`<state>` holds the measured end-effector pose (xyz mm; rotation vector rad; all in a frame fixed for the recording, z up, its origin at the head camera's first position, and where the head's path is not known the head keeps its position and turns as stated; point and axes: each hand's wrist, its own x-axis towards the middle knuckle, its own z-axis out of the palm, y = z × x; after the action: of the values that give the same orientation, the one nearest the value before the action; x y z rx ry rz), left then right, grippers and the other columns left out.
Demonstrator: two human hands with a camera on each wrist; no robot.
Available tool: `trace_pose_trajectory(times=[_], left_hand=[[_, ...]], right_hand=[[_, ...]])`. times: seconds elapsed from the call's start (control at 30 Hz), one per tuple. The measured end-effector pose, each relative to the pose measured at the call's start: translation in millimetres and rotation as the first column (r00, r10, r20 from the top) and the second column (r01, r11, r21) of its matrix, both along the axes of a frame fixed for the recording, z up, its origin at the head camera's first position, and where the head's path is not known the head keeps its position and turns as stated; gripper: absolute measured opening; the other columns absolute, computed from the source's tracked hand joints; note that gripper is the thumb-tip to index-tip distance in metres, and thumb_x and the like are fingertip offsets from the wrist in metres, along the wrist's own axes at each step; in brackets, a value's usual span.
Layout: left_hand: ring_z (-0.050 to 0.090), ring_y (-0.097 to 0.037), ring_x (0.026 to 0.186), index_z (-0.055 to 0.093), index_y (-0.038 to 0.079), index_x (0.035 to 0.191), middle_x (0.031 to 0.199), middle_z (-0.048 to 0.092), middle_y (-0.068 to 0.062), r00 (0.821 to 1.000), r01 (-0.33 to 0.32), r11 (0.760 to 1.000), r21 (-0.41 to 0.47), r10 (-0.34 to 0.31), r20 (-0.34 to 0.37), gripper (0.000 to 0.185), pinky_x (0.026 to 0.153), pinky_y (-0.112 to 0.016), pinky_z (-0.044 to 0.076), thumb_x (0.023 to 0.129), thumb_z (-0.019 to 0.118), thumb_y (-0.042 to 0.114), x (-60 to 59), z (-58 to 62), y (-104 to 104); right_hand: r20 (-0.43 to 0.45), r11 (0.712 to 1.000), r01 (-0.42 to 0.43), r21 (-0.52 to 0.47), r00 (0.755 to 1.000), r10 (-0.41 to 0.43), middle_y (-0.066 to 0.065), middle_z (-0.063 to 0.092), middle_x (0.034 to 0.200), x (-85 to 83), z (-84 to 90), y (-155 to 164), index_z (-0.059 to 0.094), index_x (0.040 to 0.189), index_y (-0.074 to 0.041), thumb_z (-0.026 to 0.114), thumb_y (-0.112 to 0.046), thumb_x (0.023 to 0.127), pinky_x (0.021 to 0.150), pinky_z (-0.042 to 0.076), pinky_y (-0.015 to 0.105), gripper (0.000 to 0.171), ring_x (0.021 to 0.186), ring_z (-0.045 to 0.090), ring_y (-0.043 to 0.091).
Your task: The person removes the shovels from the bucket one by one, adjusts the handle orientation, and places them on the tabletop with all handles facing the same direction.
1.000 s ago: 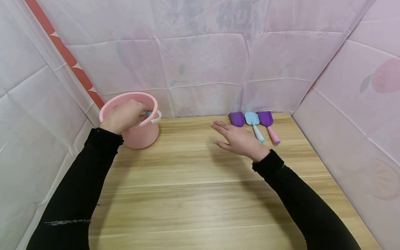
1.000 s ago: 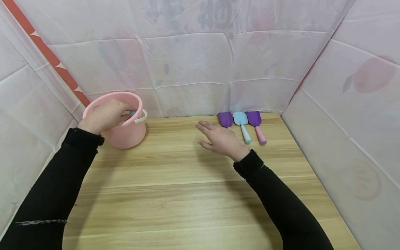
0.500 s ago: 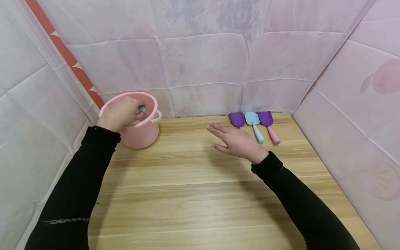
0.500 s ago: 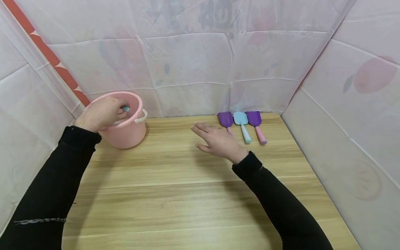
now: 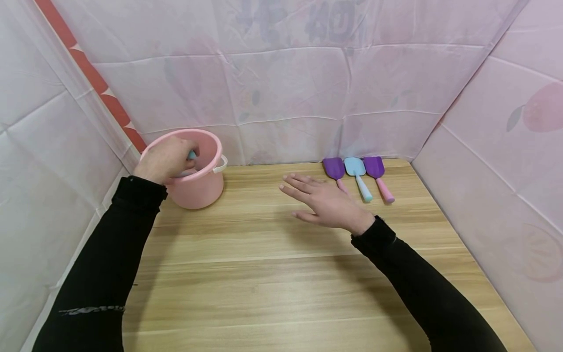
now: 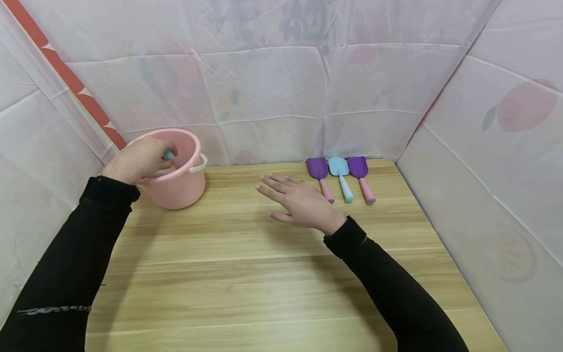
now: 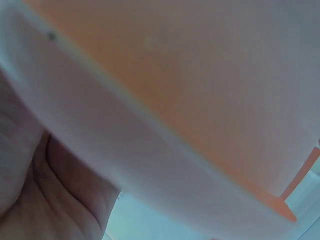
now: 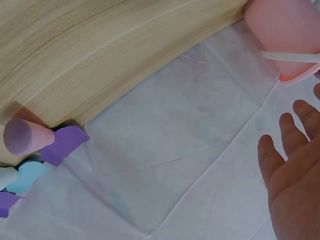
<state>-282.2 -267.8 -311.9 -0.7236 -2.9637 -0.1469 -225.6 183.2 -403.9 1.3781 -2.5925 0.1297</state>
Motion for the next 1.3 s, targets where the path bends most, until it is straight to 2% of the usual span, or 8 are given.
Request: trace_pose_trajectory(times=[0.17, 0.47, 0.53, 0.67, 0.8, 1.03, 1.2, 1.3], left_hand=[[0.055, -0.021, 0.075, 0.085, 0.002, 0.098, 0.079, 0.073, -0.006, 1.000, 0.015, 1.000, 0.001, -0.015, 0.009, 0.020, 0.075, -0.037, 0.041, 0.096, 0.068, -0.009, -0.2, -1.9, -2], [0.054, -0.025, 0.081, 0.085, 0.001, 0.103, 0.082, 0.067, -0.006, 0.997, -0.059, 0.997, 0.058, 0.056, 0.049, 0.024, 0.079, -0.039, 0.041, 0.100, 0.063, -0.010, 1.5, -0.4, -5], [0.056, -0.027, 0.084, 0.085, 0.000, 0.108, 0.087, 0.070, -0.010, 0.995, -0.082, 0.994, 0.078, 0.077, 0.064, 0.023, 0.081, -0.041, 0.043, 0.102, 0.064, -0.009, 2.4, 1.2, -7], [0.062, -0.032, 0.094, 0.083, -0.003, 0.125, 0.112, 0.081, -0.020, 0.987, -0.126, 0.987, 0.101, 0.115, 0.108, 0.025, 0.086, -0.046, 0.050, 0.106, 0.067, -0.006, 4.1, 5.9, -8], [0.065, -0.035, 0.102, 0.080, -0.005, 0.136, 0.130, 0.082, -0.027, 0.984, -0.138, 0.986, 0.098, 0.125, 0.129, 0.030, 0.089, -0.049, 0.055, 0.108, 0.068, -0.004, 5.5, 12.0, -10], [0.076, -0.042, 0.114, 0.079, -0.004, 0.138, 0.133, 0.082, -0.029, 0.984, -0.161, 0.979, 0.122, 0.150, 0.091, 0.029, 0.103, -0.063, 0.066, 0.110, 0.073, 0.001, 12.8, 21.2, -13], [0.076, -0.041, 0.108, 0.081, -0.004, 0.135, 0.128, 0.084, -0.028, 0.989, -0.146, 0.979, 0.145, 0.145, 0.018, 0.028, 0.098, -0.062, 0.066, 0.109, 0.074, 0.001, 18.1, 26.8, -15], [0.075, -0.039, 0.101, 0.082, -0.004, 0.132, 0.124, 0.085, -0.027, 0.990, -0.132, 0.979, 0.154, 0.138, -0.029, 0.027, 0.089, -0.057, 0.064, 0.107, 0.072, -0.001, 20.8, 31.2, -17]], right_hand=[[0.015, 1.000, 0.000, 0.006, 1.000, 0.000, 0.012, 0.042, 0.191, 1.2, -2.0, -2, 0.044, 0.183, -0.017, 0.072, -0.046, 0.117, 0.142, 0.045, 0.058, 0.077, 0.176, 0.045, 0.034], [0.043, 1.000, 0.001, -0.004, 0.999, -0.001, 0.013, 0.041, 0.191, 0.4, -2.1, -2, 0.044, 0.183, -0.016, 0.073, -0.045, 0.117, 0.143, 0.044, 0.059, 0.078, 0.177, 0.045, 0.035], [0.045, 1.000, 0.002, -0.005, 0.999, -0.002, 0.013, 0.041, 0.191, -0.4, -2.1, -2, 0.043, 0.183, -0.015, 0.072, -0.045, 0.117, 0.143, 0.044, 0.058, 0.078, 0.177, 0.045, 0.034], [0.035, 1.000, 0.004, -0.004, 0.999, -0.004, 0.013, 0.041, 0.191, -1.7, -1.8, -1, 0.043, 0.183, -0.015, 0.073, -0.045, 0.117, 0.142, 0.045, 0.058, 0.079, 0.176, 0.046, 0.035], [0.024, 1.000, 0.006, -0.001, 1.000, -0.006, 0.012, 0.041, 0.191, -3.1, -2.3, 0, 0.043, 0.183, -0.015, 0.074, -0.045, 0.116, 0.142, 0.046, 0.057, 0.079, 0.176, 0.047, 0.034], [0.033, 1.000, 0.009, -0.001, 0.999, -0.009, 0.015, 0.042, 0.190, -2.3, -0.1, 1, 0.045, 0.182, -0.013, 0.073, -0.042, 0.117, 0.142, 0.045, 0.058, 0.077, 0.175, 0.047, 0.036], [0.052, 1.000, 0.020, -0.005, 0.998, -0.020, 0.016, 0.043, 0.190, -2.4, 0.1, 2, 0.044, 0.182, -0.013, 0.072, -0.042, 0.118, 0.143, 0.044, 0.058, 0.076, 0.176, 0.045, 0.035], [0.057, 1.000, 0.021, -0.009, 0.998, -0.020, 0.016, 0.043, 0.190, -2.6, 0.0, 2, 0.043, 0.183, -0.013, 0.073, -0.042, 0.118, 0.143, 0.043, 0.058, 0.077, 0.177, 0.045, 0.036]])
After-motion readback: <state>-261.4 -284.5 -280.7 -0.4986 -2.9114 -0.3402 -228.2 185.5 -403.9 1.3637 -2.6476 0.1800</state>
